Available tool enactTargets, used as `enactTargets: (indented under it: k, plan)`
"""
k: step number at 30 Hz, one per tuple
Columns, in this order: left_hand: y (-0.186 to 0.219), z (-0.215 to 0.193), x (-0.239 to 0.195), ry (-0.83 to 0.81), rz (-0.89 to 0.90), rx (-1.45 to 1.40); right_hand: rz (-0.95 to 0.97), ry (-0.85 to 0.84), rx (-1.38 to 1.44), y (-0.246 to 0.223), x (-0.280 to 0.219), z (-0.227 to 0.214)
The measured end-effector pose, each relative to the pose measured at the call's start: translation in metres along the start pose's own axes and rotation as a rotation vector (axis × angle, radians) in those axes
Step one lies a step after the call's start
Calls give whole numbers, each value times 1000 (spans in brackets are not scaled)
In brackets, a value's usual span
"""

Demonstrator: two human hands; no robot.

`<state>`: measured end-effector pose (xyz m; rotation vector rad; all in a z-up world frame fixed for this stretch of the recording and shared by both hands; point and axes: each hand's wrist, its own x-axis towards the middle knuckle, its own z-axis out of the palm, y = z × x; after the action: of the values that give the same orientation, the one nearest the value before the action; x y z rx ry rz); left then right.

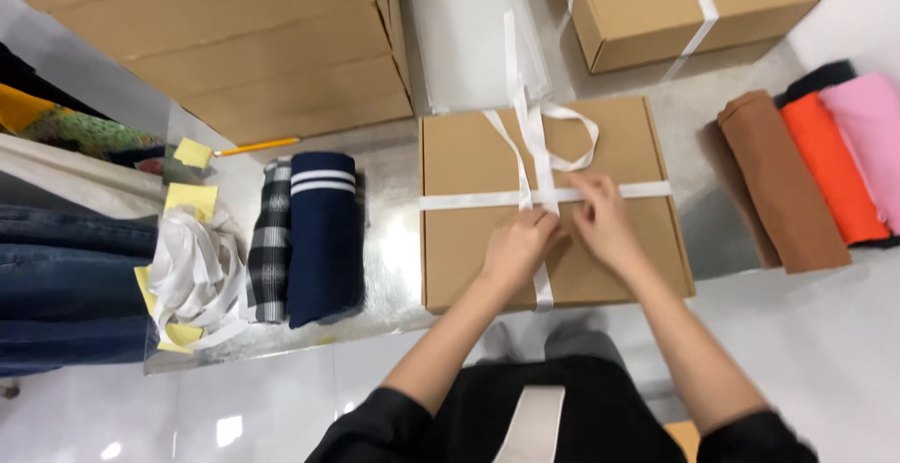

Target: The person places a folded green garment into a clear plastic bag, seals it, and puts it into a cardboard box along with another wrapped item. They close the box, tie it with a white ribbon, and place a yellow sticky note on top.

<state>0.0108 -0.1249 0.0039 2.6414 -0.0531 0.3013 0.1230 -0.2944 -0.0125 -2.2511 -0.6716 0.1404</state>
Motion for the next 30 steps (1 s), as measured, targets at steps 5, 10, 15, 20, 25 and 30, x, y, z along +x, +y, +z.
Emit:
enactTargets:
  k: [5,10,15,20,25,30]
  plan:
    - [37,-38,-21,112,14,-205,-231,-4,10,-44,-57,-16]
    - [45,-45,-60,236,-171,-521,-113,110,45,-95,-118,-35]
    - [28,-20,-109,71,-227,-195,-30,77,294,-108,-206,-51]
    - [32,-10,-133,5,-49,5,96,51,350,-120,-288,-50]
    - [34,-2,-135,-59,-72,83,247,-41,603,-115,-348,-38]
    - [20,12,-124,-139,-144,124,436,-185,633,-129,-384,-47]
